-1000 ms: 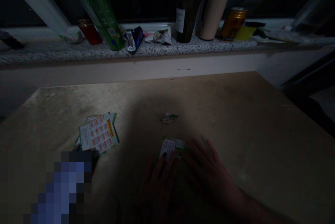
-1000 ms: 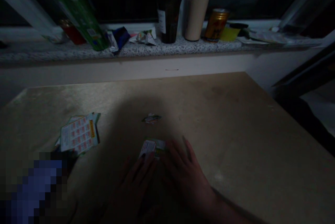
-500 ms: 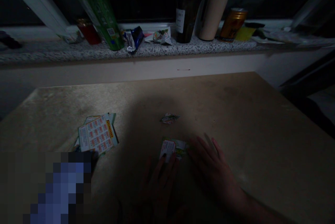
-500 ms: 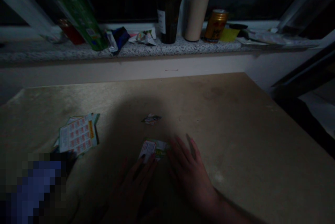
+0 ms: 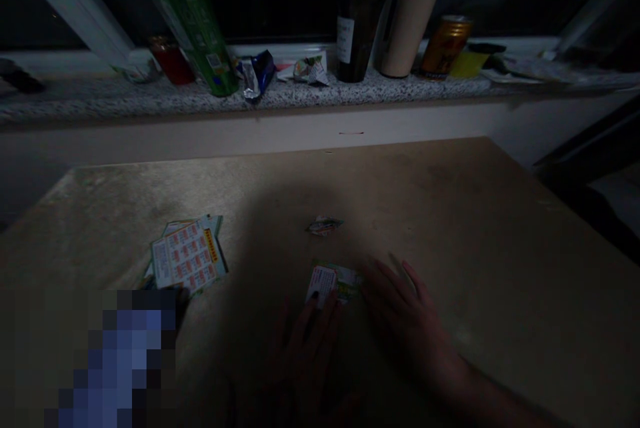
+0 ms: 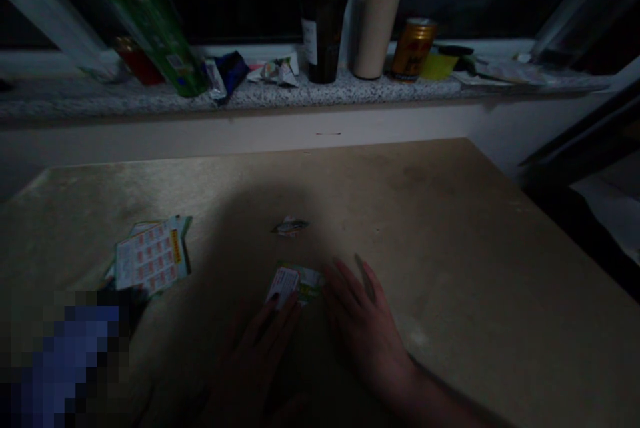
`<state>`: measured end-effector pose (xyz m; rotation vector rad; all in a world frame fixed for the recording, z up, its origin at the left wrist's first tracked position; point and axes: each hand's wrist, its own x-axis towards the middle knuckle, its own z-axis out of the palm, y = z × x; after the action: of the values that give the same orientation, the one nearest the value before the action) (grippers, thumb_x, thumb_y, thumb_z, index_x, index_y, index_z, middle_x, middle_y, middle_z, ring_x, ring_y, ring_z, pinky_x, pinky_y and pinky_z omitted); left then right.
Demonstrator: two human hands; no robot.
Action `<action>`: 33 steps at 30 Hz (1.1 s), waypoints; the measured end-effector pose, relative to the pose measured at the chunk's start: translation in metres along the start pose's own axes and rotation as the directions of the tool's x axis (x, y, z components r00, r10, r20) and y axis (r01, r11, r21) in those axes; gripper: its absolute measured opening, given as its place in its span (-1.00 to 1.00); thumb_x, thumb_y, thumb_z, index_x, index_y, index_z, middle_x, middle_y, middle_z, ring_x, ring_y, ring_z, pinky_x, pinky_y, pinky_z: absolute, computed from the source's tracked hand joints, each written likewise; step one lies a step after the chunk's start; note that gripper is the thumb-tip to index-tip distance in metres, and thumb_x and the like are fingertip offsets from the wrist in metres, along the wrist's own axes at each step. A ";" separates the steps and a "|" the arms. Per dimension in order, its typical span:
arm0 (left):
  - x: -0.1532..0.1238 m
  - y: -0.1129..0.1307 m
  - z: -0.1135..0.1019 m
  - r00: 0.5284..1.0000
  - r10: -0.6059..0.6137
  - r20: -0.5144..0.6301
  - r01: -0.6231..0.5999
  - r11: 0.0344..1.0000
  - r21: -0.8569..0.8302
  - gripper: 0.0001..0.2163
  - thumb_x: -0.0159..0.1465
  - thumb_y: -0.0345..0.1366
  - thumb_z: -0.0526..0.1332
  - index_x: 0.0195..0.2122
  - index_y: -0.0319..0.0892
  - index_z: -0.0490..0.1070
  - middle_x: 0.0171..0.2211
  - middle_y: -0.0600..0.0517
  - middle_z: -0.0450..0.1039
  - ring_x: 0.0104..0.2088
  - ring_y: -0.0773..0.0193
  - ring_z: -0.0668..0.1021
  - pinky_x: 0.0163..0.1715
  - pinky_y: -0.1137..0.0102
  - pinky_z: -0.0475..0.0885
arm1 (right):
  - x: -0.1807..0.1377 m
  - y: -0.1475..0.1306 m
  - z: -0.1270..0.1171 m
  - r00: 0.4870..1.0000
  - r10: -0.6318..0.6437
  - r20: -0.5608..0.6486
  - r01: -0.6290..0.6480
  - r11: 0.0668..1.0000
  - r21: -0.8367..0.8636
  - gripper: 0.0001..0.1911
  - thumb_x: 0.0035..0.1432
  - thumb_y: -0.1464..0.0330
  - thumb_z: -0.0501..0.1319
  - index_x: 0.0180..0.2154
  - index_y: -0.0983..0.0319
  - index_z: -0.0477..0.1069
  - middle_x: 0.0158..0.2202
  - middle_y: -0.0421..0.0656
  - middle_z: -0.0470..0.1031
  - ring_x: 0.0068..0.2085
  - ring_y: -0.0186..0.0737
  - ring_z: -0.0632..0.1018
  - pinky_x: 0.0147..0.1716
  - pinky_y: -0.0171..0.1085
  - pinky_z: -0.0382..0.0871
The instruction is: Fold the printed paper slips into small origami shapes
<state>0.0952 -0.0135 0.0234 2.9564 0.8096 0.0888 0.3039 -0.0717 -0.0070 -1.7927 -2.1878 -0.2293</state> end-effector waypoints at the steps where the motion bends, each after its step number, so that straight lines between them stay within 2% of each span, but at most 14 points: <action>1: 0.000 0.000 0.001 1.000 0.006 0.000 -0.006 1.000 0.002 -0.28 0.19 0.12 0.05 0.27 -0.22 0.01 0.27 -0.01 0.03 0.20 -0.05 0.17 0.20 -0.05 -0.26 | 0.001 0.000 -0.001 1.000 -0.001 -0.001 0.001 1.000 0.004 -0.66 0.31 0.38 -0.04 0.04 0.21 0.35 0.13 -0.12 0.34 0.22 -0.05 0.19 0.22 0.11 -0.15; 5: -0.002 -0.001 0.006 1.000 0.013 -0.025 -0.013 1.000 0.004 -0.25 0.18 0.14 0.05 0.28 -0.21 -0.03 0.27 -0.01 0.02 0.20 -0.05 0.17 0.20 -0.03 -0.32 | 0.005 0.001 -0.006 0.999 0.010 -0.036 -0.008 0.999 0.041 -0.66 0.30 0.43 -0.05 0.01 0.20 0.38 0.10 -0.13 0.38 0.19 -0.06 0.25 0.18 0.11 -0.03; 9: -0.004 0.000 0.008 0.998 0.010 -0.065 -0.009 1.000 0.008 -0.26 0.19 0.12 0.04 0.28 -0.23 -0.04 0.27 -0.02 0.02 0.21 -0.03 0.15 0.21 0.00 -0.35 | 0.004 0.001 -0.006 0.996 0.017 -0.090 -0.015 1.000 0.023 -0.67 0.29 0.44 -0.04 -0.02 0.22 0.40 0.08 -0.13 0.39 0.17 -0.06 0.28 0.17 0.10 -0.01; 14: -0.003 0.000 0.004 0.999 0.014 -0.049 -0.013 1.000 0.024 -0.31 0.21 0.10 0.02 0.27 -0.21 0.01 0.26 -0.03 0.06 0.20 -0.03 0.17 0.20 -0.02 -0.28 | 0.004 -0.001 -0.006 0.999 -0.011 -0.051 0.010 1.000 -0.012 -0.68 0.26 0.45 -0.01 -0.04 0.21 0.42 0.09 -0.13 0.38 0.18 -0.04 0.26 0.18 0.11 -0.01; 17: -0.003 -0.003 0.011 0.998 0.024 -0.058 -0.022 0.999 0.029 -0.29 0.21 0.12 0.00 0.29 -0.18 -0.03 0.25 -0.03 0.07 0.19 -0.04 0.19 0.20 -0.03 -0.24 | 0.004 -0.003 -0.007 0.998 0.006 -0.070 -0.006 1.000 0.013 -0.67 0.26 0.47 -0.01 -0.02 0.21 0.41 0.09 -0.11 0.39 0.18 -0.05 0.28 0.17 0.11 0.05; 18: -0.003 -0.004 0.016 0.996 0.026 -0.083 -0.023 0.999 0.034 -0.27 0.20 0.15 -0.02 0.29 -0.18 -0.05 0.25 -0.03 0.07 0.20 -0.04 0.18 0.20 -0.02 -0.26 | 0.004 -0.003 -0.007 0.997 0.001 -0.077 0.001 1.000 0.029 -0.67 0.26 0.47 0.00 0.00 0.22 0.38 0.09 -0.11 0.38 0.18 -0.05 0.27 0.17 0.10 0.06; 20: -0.004 -0.007 0.028 0.977 0.063 -0.203 -0.053 0.997 0.051 -0.25 0.18 0.20 -0.07 0.29 -0.16 -0.04 0.23 -0.03 0.12 0.19 -0.04 0.18 0.20 -0.01 -0.34 | 0.004 -0.005 -0.008 0.996 -0.061 -0.065 0.066 0.995 0.073 -0.63 0.26 0.48 0.01 0.09 0.25 0.30 0.12 -0.10 0.35 0.19 -0.10 0.26 0.18 0.06 0.08; 22: -0.004 -0.011 0.038 0.974 0.043 -0.222 -0.030 0.998 0.064 -0.24 0.17 0.19 -0.07 0.29 -0.19 -0.03 0.23 -0.05 0.12 0.22 -0.07 0.13 0.19 -0.03 -0.34 | 0.005 -0.008 -0.008 0.989 -0.144 -0.009 0.145 0.982 0.121 -0.57 0.26 0.46 0.02 0.17 0.26 0.17 0.17 -0.11 0.28 0.20 -0.18 0.25 0.20 -0.03 0.10; 24: -0.004 -0.012 0.043 0.958 0.124 -0.259 -0.105 0.991 0.087 -0.24 0.18 0.20 -0.09 0.28 -0.20 0.00 0.22 -0.05 0.14 0.23 -0.03 0.10 0.20 0.01 -0.37 | 0.005 -0.010 -0.008 0.981 -0.186 0.062 0.174 0.972 0.159 -0.53 0.27 0.41 0.02 0.20 0.26 0.10 0.20 -0.14 0.23 0.20 -0.24 0.24 0.20 -0.10 0.12; 26: -0.004 -0.010 0.042 0.967 0.120 -0.223 -0.103 0.991 0.085 -0.27 0.18 0.20 -0.09 0.27 -0.17 0.04 0.23 -0.03 0.13 0.24 -0.01 0.09 0.20 0.03 -0.36 | 0.006 -0.011 -0.008 0.978 -0.167 0.122 0.143 0.973 0.183 -0.52 0.28 0.36 0.02 0.22 0.26 0.07 0.22 -0.16 0.19 0.21 -0.25 0.23 0.20 -0.14 0.12; 28: -0.004 -0.006 0.037 0.988 0.018 -0.156 -0.008 0.998 0.067 -0.29 0.19 0.19 -0.09 0.25 -0.19 0.08 0.23 -0.05 0.12 0.24 -0.02 0.08 0.20 0.00 -0.32 | 0.006 -0.011 -0.009 0.976 -0.152 0.154 0.119 0.971 0.207 -0.51 0.29 0.35 0.02 0.22 0.26 0.06 0.23 -0.17 0.16 0.23 -0.25 0.20 0.22 -0.15 0.10; 33: -0.002 0.001 0.023 0.993 0.008 -0.120 -0.001 0.998 0.061 -0.30 0.22 0.18 -0.11 0.23 -0.22 0.14 0.23 -0.07 0.11 0.25 0.01 0.07 0.20 0.01 -0.38 | 0.007 -0.008 -0.011 0.971 -0.165 0.175 0.113 0.956 0.272 -0.47 0.29 0.34 0.02 0.25 0.22 -0.03 0.24 -0.19 0.13 0.24 -0.26 0.17 0.26 -0.09 -0.03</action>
<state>0.0952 -0.0167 0.0002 3.0351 0.8344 0.2497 0.2966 -0.0702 0.0065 -1.5761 -2.3533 0.2077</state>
